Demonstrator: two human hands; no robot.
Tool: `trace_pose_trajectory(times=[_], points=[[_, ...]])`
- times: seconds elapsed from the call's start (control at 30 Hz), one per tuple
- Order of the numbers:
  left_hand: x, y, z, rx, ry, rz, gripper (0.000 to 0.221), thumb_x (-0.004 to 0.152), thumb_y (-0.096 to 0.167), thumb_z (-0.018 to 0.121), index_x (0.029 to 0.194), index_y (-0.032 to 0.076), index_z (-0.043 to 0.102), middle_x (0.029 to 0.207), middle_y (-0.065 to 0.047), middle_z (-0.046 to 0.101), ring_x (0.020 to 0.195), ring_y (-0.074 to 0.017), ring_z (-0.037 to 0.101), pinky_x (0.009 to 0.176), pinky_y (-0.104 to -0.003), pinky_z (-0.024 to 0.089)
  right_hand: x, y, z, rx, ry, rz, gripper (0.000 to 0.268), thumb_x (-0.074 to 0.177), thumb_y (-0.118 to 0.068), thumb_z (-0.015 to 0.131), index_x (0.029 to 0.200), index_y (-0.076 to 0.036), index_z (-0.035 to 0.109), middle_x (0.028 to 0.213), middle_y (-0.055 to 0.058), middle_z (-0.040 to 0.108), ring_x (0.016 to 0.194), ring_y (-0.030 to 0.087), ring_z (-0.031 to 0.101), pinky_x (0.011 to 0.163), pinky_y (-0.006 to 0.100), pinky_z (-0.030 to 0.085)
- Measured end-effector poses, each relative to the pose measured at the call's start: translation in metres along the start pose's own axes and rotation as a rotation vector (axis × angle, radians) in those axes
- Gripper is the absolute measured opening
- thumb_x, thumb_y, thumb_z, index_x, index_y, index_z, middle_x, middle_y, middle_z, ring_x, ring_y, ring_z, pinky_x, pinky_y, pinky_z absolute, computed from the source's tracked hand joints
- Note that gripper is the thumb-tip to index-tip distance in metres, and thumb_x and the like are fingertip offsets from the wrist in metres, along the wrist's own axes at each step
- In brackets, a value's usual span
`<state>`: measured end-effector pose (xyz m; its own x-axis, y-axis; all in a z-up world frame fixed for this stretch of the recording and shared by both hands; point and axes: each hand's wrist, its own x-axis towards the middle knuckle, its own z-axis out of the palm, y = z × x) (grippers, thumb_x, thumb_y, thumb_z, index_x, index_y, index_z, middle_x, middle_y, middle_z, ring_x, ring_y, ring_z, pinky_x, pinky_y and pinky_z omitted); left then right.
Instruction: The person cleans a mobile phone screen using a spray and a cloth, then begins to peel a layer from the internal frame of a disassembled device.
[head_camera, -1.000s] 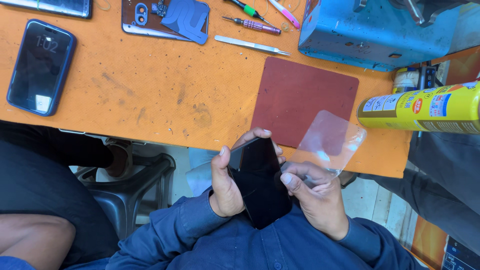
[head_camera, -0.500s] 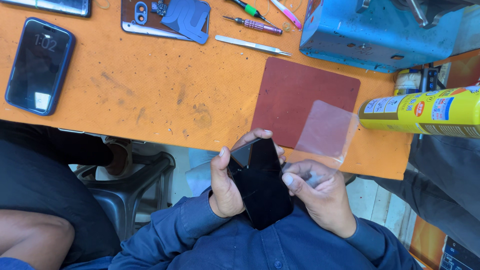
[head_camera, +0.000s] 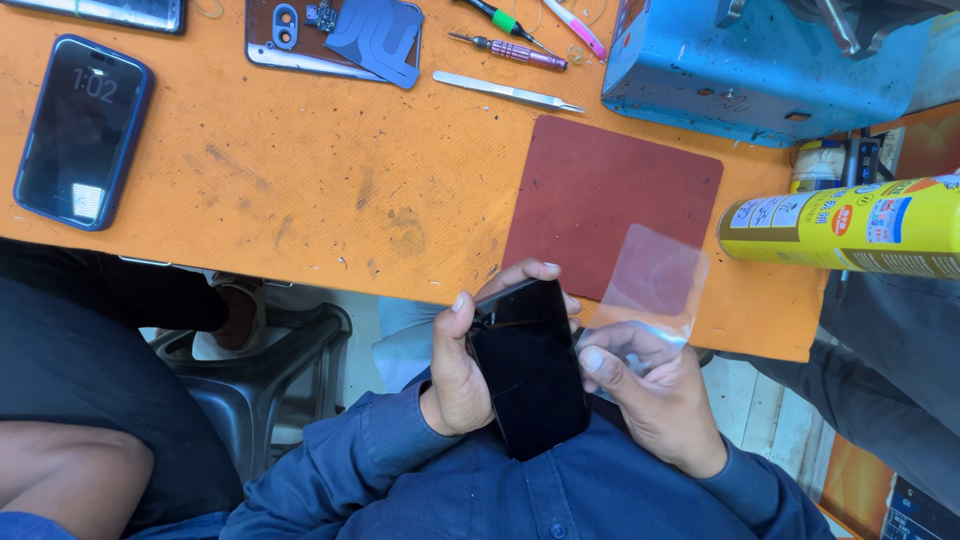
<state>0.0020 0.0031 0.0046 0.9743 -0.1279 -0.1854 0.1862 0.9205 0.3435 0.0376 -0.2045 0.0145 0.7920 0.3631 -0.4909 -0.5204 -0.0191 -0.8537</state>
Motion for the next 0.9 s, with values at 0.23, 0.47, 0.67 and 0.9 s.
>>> trace_pose_trajectory(times=[0.23,0.47,0.67,0.9], points=[[0.000,-0.004,-0.002,0.059,-0.001,0.058,0.078,0.103,0.065,0.034,0.145,0.002,0.050,0.122,-0.016,0.065,0.116,-0.0241,0.062,0.104,-0.041,0.052,-0.007,0.005,0.003,-0.169,0.047,0.001,0.018,0.089,-0.015,0.076,0.097,0.001,0.074,0.083,0.004,0.070,0.070,0.010,0.062,0.064,0.025,0.053],[-0.002,-0.001,0.000,0.096,-0.008,0.034,0.076,0.103,0.065,0.034,0.143,0.002,0.051,0.121,-0.014,0.063,0.115,-0.0244,0.061,0.103,-0.041,0.052,-0.006,0.012,0.007,-0.207,0.101,-0.027,0.018,0.089,-0.017,0.077,0.094,0.001,0.074,0.078,0.004,0.069,0.068,0.009,0.061,0.062,0.025,0.052],[-0.002,0.004,0.003,0.039,-0.032,0.014,0.074,0.104,0.063,0.037,0.144,0.002,0.049,0.121,-0.013,0.062,0.108,-0.0268,0.063,0.095,-0.043,0.054,0.003,0.008,0.021,-0.114,0.122,-0.120,0.016,0.090,-0.012,0.076,0.096,0.002,0.074,0.083,0.006,0.073,0.068,0.009,0.061,0.063,0.025,0.052],[-0.003,0.002,-0.004,0.032,0.009,0.035,0.077,0.103,0.065,0.036,0.146,0.003,0.048,0.120,-0.015,0.063,0.106,-0.0271,0.064,0.095,-0.042,0.054,0.013,0.006,0.023,-0.082,0.073,-0.120,0.016,0.092,-0.013,0.075,0.094,0.002,0.073,0.078,0.004,0.071,0.066,0.009,0.061,0.062,0.025,0.053]])
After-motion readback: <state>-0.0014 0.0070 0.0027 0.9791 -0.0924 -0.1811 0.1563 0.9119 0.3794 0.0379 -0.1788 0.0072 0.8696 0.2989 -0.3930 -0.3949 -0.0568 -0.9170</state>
